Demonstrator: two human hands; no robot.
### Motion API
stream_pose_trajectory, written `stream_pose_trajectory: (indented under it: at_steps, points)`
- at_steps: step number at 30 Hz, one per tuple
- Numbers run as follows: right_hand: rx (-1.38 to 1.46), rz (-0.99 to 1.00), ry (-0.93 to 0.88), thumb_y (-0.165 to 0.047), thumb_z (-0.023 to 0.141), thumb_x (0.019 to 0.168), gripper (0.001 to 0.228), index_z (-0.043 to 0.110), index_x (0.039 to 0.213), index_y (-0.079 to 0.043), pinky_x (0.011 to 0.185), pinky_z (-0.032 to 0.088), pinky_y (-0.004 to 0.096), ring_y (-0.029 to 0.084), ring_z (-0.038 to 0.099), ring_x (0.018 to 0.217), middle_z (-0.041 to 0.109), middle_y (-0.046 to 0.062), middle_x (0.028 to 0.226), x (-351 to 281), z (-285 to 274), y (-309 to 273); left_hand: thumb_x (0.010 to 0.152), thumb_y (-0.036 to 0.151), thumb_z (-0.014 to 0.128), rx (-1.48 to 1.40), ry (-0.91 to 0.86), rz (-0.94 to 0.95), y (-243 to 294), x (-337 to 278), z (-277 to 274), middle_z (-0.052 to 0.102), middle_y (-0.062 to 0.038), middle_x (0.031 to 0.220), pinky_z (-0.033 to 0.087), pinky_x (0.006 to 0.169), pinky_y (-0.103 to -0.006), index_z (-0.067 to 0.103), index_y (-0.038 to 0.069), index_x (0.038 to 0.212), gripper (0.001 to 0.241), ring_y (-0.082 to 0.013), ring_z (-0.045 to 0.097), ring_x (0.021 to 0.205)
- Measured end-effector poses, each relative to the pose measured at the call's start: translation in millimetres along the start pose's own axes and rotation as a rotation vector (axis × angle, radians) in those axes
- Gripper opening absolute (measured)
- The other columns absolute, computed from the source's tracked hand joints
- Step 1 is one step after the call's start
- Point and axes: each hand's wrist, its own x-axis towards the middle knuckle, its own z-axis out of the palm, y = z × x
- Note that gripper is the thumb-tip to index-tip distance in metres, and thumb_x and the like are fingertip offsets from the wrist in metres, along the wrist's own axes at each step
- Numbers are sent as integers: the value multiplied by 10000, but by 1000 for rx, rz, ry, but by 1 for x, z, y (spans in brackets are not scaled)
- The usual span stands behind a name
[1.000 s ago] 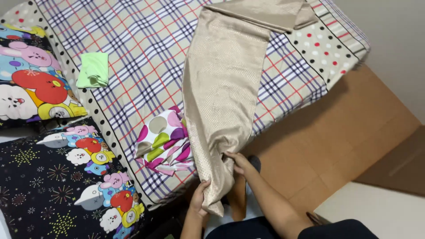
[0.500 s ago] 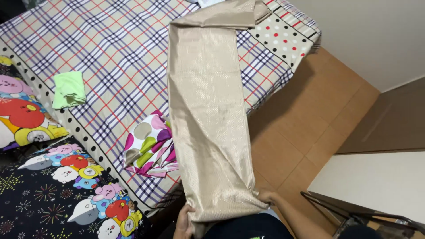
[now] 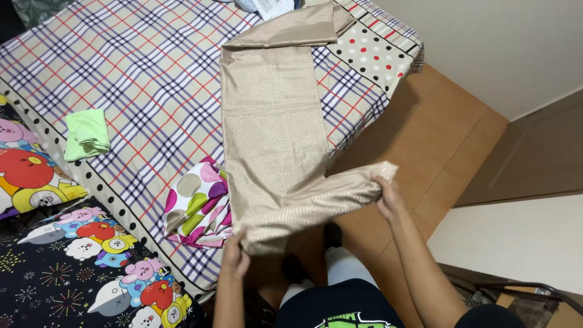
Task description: Fold various pieces of clothing on a bed and store them in a closet.
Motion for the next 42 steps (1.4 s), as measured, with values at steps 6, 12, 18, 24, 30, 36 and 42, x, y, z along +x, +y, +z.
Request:
stream_pose_trajectory:
  at_steps: [6, 12, 18, 24, 30, 36, 42]
  points:
    - [-102, 5, -166, -72, 658, 944, 217, 654, 1135, 32, 907, 581, 395, 235, 708, 992, 718, 134, 1077, 7, 41, -77, 1035, 172, 503, -11, -91, 284, 72, 9, 66, 663, -129, 1274, 534, 968, -430, 544, 22, 1342, 344, -248, 648, 1141]
    - [-283, 220, -122, -71, 634, 907, 241, 670, 1114, 47, 861, 595, 374, 233, 721, 953, 738, 138, 1046, 100, 31, -92, 1028, 84, 533, 273, 72, 348, 82, 117, 57, 693, -207, 1180, 540, 890, -402, 558, -34, 1269, 270, -277, 684, 1015]
    - [-244, -25, -68, -24, 681, 905, 228, 601, 1111, 33, 788, 603, 384, 242, 713, 856, 711, 117, 944, 316, 42, -84, 963, 22, 633, 217, 332, 428, 153, 261, 148, 663, -215, 1123, 560, 834, -382, 502, -7, 1287, 351, -279, 671, 966]
    - [-454, -12, 133, -62, 766, 790, 678, 403, 1360, -13, 701, 577, 425, 292, 704, 848, 664, 196, 1033, 540, 101, -83, 937, -13, 623, 167, 475, 519, 189, 444, 235, 646, -175, 1191, 559, 873, -370, 513, 70, 1331, 417, -262, 659, 1042]
    - [-487, 161, 205, -258, 868, 843, 808, 403, 1397, 100, 796, 601, 429, 304, 707, 955, 639, 250, 1184, 726, 108, -51, 986, 13, 540, 507, 625, 284, 140, 515, 314, 519, -144, 1481, 498, 1057, -381, 551, 101, 1335, 360, -297, 554, 1306]
    - [-191, 246, 296, -278, 832, 849, 681, 548, 1311, 133, 784, 599, 458, 346, 695, 933, 670, 239, 1152, 831, 128, -27, 974, -6, 534, 497, 492, 276, 98, 535, 347, 515, -160, 1516, 455, 1070, -432, 556, 92, 1368, 407, -332, 562, 1309]
    - [-559, 65, 50, -259, 660, 919, 554, 487, 1419, -95, 981, 487, 486, 300, 560, 1212, 516, 132, 1385, 838, 267, -122, 976, 63, 541, 306, 531, 184, 193, 500, 417, 496, -147, 1508, 493, 1012, -411, 533, 140, 1394, 425, -288, 546, 1290]
